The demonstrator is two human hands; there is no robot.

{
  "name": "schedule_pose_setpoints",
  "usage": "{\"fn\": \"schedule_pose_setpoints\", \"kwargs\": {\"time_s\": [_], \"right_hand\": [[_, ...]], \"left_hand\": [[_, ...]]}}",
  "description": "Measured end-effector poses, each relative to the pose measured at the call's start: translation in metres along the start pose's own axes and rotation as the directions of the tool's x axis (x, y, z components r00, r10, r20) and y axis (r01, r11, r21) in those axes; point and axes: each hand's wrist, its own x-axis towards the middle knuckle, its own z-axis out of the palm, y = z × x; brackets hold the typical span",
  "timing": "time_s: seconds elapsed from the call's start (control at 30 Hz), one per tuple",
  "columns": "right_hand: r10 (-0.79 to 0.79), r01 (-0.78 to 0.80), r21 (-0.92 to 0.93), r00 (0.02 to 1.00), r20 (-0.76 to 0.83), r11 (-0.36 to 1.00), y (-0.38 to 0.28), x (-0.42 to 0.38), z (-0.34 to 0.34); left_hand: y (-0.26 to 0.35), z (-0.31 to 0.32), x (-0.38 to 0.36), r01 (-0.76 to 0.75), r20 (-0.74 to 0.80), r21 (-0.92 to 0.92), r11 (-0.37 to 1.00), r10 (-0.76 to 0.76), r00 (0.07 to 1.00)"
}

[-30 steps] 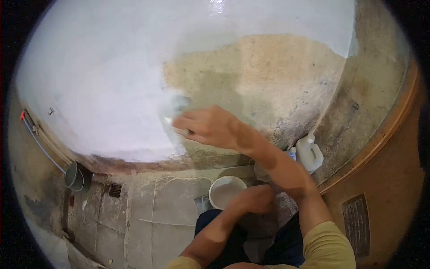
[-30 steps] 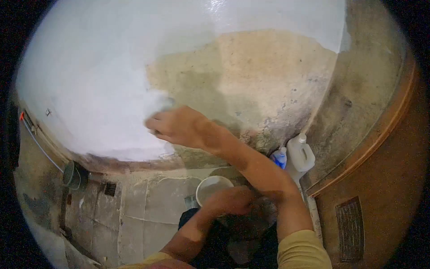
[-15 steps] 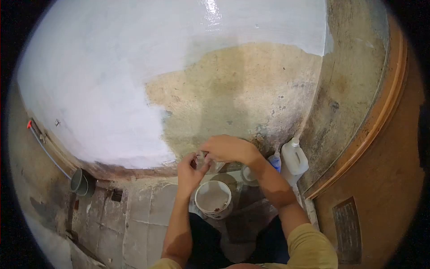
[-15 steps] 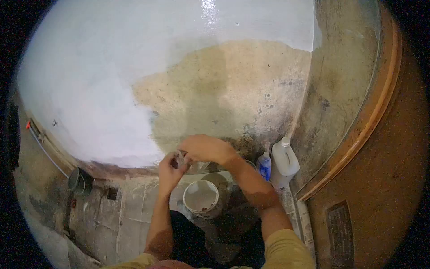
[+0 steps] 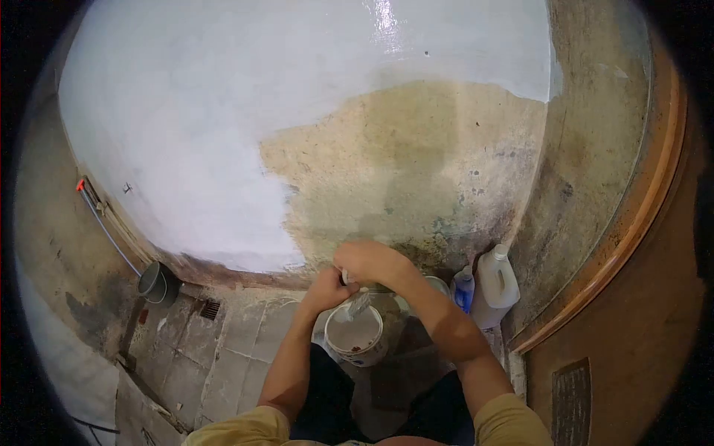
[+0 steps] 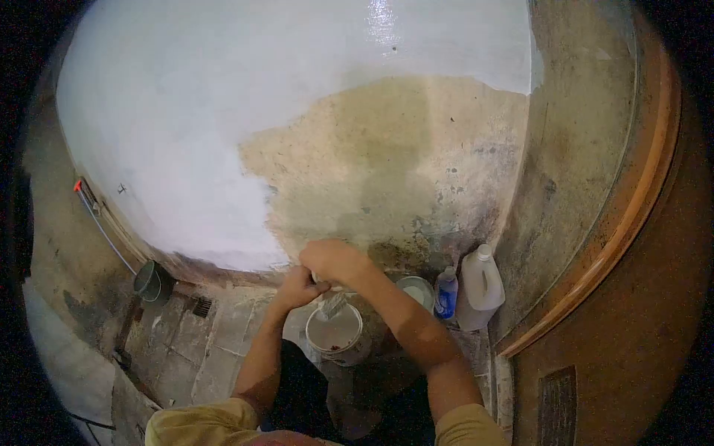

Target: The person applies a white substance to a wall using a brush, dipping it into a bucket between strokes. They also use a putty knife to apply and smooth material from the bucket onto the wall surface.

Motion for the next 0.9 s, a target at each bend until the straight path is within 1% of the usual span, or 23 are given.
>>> {"fn": "schedule_pose_setpoints", "kwargs": {"time_s": [0.03, 0.07, 0.13, 0.17, 0.2, 0.23, 0.27, 0.3, 0.33, 0.37, 0.43, 0.47, 0.53, 0.57, 0.63, 0.67, 0.73, 0.77, 0.83, 0.9], "right_hand": [[0.01, -0.011, 0.009, 1.0, 0.025, 1.0, 0.004, 0.0, 0.0], [0.022, -0.023, 0.019, 0.998, 0.052, 1.0, 0.008, 0.0, 0.001], [0.033, -0.035, 0.031, 0.999, 0.034, 0.999, 0.009, -0.004, -0.003], [0.043, -0.044, 0.047, 0.999, 0.02, 0.998, 0.009, -0.006, -0.005], [0.044, -0.045, 0.045, 0.999, 0.016, 0.998, 0.008, -0.008, -0.01], [0.023, -0.021, 0.059, 0.999, -0.033, 0.998, 0.007, -0.011, -0.016], [0.002, 0.003, 0.073, 0.997, -0.081, 0.997, 0.007, -0.014, -0.022], [0.006, 0.0, 0.071, 0.996, -0.083, 0.998, 0.007, -0.017, -0.029], [-0.001, 0.01, 0.061, 0.988, -0.157, 0.998, 0.007, -0.022, -0.037], [-0.005, 0.018, 0.052, 0.973, -0.23, 0.998, 0.008, -0.027, -0.045], [0.035, -0.013, 0.086, 0.966, -0.258, 0.996, 0.002, -0.038, -0.072], [0.066, -0.033, 0.123, 0.957, -0.282, 0.992, -0.002, -0.043, -0.083], [0.065, -0.019, 0.144, 0.944, -0.322, 0.989, -0.003, -0.051, -0.097], [0.056, -0.002, 0.151, 0.933, -0.354, 0.988, -0.002, -0.056, -0.102], [0.079, -0.022, 0.153, 0.924, -0.374, 0.988, 0.0, -0.064, -0.11], [0.091, -0.033, 0.154, 0.917, -0.389, 0.987, 0.002, -0.067, -0.113], [0.123, -0.064, 0.164, 0.916, -0.381, 0.984, 0.006, -0.07, -0.119], [0.147, -0.089, 0.167, 0.914, -0.379, 0.982, 0.009, -0.072, -0.121], [0.161, -0.102, 0.175, 0.917, -0.364, 0.979, 0.015, -0.074, -0.121], [0.159, -0.108, 0.163, 0.924, -0.348, 0.981, 0.019, -0.077, -0.12]], "left_hand": [[0.003, 0.0, 0.001, 0.035, 0.034, 0.046, 0.998, -0.037, 0.999], [-0.001, 0.003, 0.001, 0.033, 0.033, 0.049, 0.998, -0.035, 0.999], [-0.014, 0.014, 0.006, -0.032, -0.014, 0.106, 0.994, 0.034, 0.999], [-0.019, 0.016, 0.007, -0.035, -0.014, 0.106, 0.994, 0.037, 0.999], [-0.022, 0.015, 0.009, -0.071, 0.059, 0.109, 0.991, 0.065, 0.996], [-0.025, 0.014, 0.011, -0.108, 0.132, 0.111, 0.988, 0.093, 0.987], [-0.027, 0.014, 0.014, -0.112, 0.133, 0.113, 0.987, 0.097, 0.986], [-0.027, 0.014, 0.019, -0.14, 0.251, 0.147, 0.979, 0.1, 0.963], [-0.028, 0.016, 0.025, -0.173, 0.366, 0.175, 0.969, 0.099, 0.925], [-0.031, 0.018, 0.032, -0.18, 0.371, 0.172, 0.969, 0.105, 0.922], [-0.041, 0.023, 0.042, -0.275, 0.617, 0.127, 0.953, 0.141, 0.774], [-0.045, 0.028, 0.043, -0.274, 0.626, 0.131, 0.953, 0.135, 0.768], [-0.054, 0.039, 0.043, -0.148, 0.745, 0.238, 0.96, -0.082, 0.662], [-0.061, 0.045, 0.04, -0.152, 0.75, 0.239, 0.959, -0.083, 0.656], [-0.088, 0.06, 0.027, -0.217, 0.749, 0.167, 0.962, 0.02, 0.662], [-0.107, 0.069, 0.021, -0.218, 0.752, 0.159, 0.963, 0.025, 0.659], [-0.127, 0.075, 0.007, -0.02, 0.715, 0.03, 0.999, -0.008, 0.699], [-0.136, 0.08, 0.005, -0.015, 0.718, 0.025, 1.0, -0.008, 0.697], [-0.124, 0.08, 0.0, -0.082, 0.755, 0.17, 0.982, -0.077, 0.651], [-0.137, 0.087, -0.002, -0.072, 0.76, 0.155, 0.985, -0.072, 0.646]]}}
